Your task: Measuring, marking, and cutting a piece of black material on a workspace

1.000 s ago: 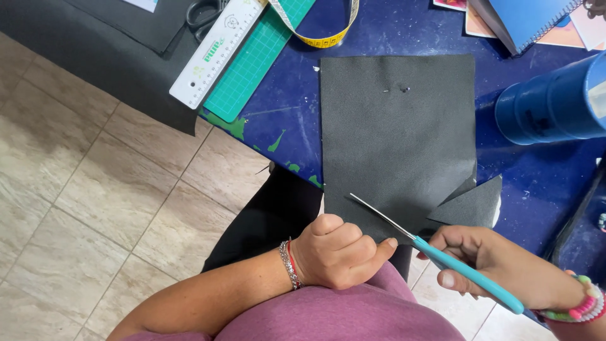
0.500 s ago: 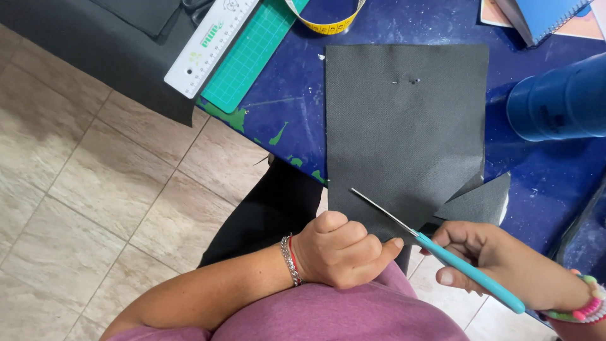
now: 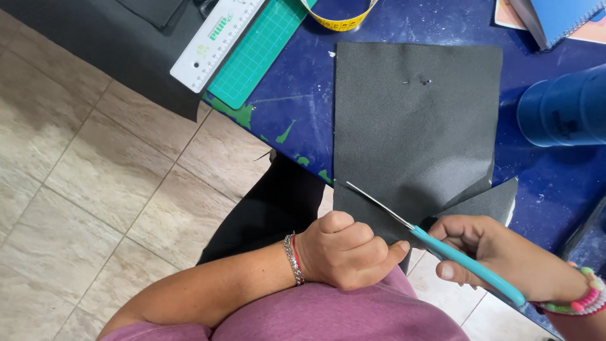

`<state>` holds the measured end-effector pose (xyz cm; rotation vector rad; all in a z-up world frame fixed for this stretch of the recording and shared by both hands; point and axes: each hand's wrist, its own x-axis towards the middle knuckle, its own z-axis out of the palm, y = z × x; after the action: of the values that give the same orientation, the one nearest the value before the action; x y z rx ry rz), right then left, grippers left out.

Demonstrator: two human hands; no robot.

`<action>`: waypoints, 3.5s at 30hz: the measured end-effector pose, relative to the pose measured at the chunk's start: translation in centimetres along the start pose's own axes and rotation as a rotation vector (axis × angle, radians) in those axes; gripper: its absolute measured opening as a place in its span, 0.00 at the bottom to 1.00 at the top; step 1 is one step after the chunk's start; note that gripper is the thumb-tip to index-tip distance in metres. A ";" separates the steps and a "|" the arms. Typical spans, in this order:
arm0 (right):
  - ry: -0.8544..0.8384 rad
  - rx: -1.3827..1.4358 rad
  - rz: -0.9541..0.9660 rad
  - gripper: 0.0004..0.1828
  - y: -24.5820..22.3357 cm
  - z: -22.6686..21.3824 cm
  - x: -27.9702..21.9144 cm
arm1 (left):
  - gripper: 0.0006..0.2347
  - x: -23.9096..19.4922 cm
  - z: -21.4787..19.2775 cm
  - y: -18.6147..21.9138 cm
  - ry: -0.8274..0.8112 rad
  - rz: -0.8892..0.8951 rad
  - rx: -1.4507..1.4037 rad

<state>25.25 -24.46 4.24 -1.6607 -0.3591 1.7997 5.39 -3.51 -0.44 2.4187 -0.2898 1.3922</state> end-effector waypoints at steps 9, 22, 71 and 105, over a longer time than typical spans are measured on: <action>0.008 -0.071 -0.035 0.18 -0.3 0.1 0.0 | 0.05 0.0 0.1 -0.1 0.016 0.003 -0.003; 0.003 -0.093 0.001 0.21 -1.4 0.3 0.6 | 0.04 -0.4 0.1 0.0 -0.008 0.006 -0.036; -0.054 -0.132 -0.004 0.18 -3.2 0.0 1.9 | 0.05 -1.0 0.3 -0.4 -0.028 -0.080 -0.286; 1.250 -1.004 0.212 0.27 7.9 -0.2 -9.0 | 0.03 7.4 -7.4 -16.6 0.053 0.203 0.475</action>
<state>23.11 -35.98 6.48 -3.1814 -0.5185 0.2902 8.76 14.61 6.35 2.7833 -0.2139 1.7806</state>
